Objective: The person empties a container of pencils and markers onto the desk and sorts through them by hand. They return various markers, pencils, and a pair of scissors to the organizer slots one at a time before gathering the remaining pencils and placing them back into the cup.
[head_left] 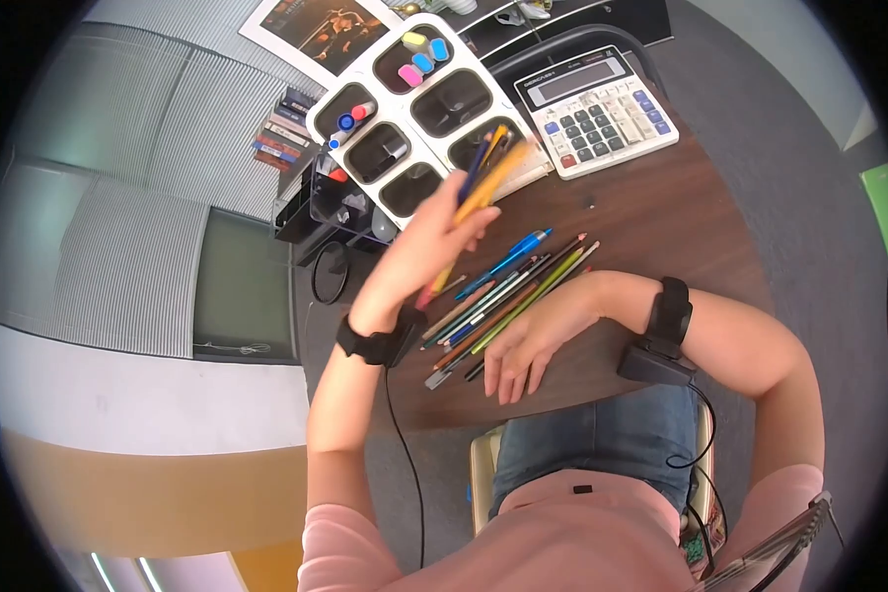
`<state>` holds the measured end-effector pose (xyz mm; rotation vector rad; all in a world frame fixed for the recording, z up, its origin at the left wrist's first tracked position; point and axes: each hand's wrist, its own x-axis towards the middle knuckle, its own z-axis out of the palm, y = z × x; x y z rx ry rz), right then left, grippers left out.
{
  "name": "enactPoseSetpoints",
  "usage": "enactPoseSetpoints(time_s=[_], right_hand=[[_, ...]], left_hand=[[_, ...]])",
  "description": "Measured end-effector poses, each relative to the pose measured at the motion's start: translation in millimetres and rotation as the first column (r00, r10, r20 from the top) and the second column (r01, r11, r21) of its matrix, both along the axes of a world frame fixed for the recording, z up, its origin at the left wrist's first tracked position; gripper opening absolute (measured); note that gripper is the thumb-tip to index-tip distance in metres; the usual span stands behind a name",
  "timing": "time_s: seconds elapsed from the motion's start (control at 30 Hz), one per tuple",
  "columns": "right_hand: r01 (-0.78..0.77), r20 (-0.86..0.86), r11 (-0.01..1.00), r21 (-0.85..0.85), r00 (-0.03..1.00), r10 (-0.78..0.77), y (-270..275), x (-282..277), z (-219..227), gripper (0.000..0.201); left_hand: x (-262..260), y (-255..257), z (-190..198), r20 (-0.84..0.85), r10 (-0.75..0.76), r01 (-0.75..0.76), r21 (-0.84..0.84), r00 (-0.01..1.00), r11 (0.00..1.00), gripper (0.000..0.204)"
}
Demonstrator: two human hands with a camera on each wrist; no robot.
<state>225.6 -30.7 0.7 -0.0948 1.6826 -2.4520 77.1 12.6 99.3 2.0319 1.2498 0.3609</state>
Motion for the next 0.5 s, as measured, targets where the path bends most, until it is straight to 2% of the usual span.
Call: enactPoseSetpoints(time_s=[0.03,0.07,0.13,0.17,0.2,0.27,0.33,0.43,0.5], right_hand=[[-0.002,0.002,1.0,0.0,1.0,0.002,0,0,0,0.04],[-0.005,0.003,1.0,-0.002,1.0,0.005,-1,0,1,0.04],[0.012,0.019,1.0,0.009,1.0,-0.012,-1,2,4,0.039],[0.008,0.018,1.0,0.011,1.0,-0.008,-1,2,5,0.039],[0.014,0.018,1.0,0.016,1.0,-0.014,-1,3,6,0.039],[0.02,0.016,1.0,0.02,1.0,-0.02,-1,3,6,0.039],[0.02,0.016,1.0,0.02,1.0,-0.02,0,2,5,0.039],[0.019,0.017,1.0,0.018,1.0,-0.019,-1,2,4,0.039],[0.02,0.019,1.0,0.017,1.0,-0.021,-1,2,5,0.039]], left_hand=[[-4,0,6,0.01,0.033,-0.034,0.082,0.999,0.996,0.031],[-6,-1,11,0.052,-0.024,0.004,0.351,0.998,0.936,0.029],[-18,-3,27,0.154,0.112,-0.147,0.24,0.982,0.96,0.023],[-30,0,29,0.277,0.185,-0.245,0.198,0.943,0.949,0.017],[-27,-8,34,0.56,0.166,-0.269,0.106,0.812,0.957,0.015],[-48,-2,43,0.813,0.097,-0.175,0.006,0.574,0.985,0.029],[-63,-5,59,0.858,-0.002,-0.176,0.107,0.513,0.979,0.038],[-82,-13,73,0.908,-0.083,-0.314,0.225,0.41,0.922,0.039],[-93,-19,78,0.903,-0.134,-0.423,0.317,0.408,0.849,0.04]])
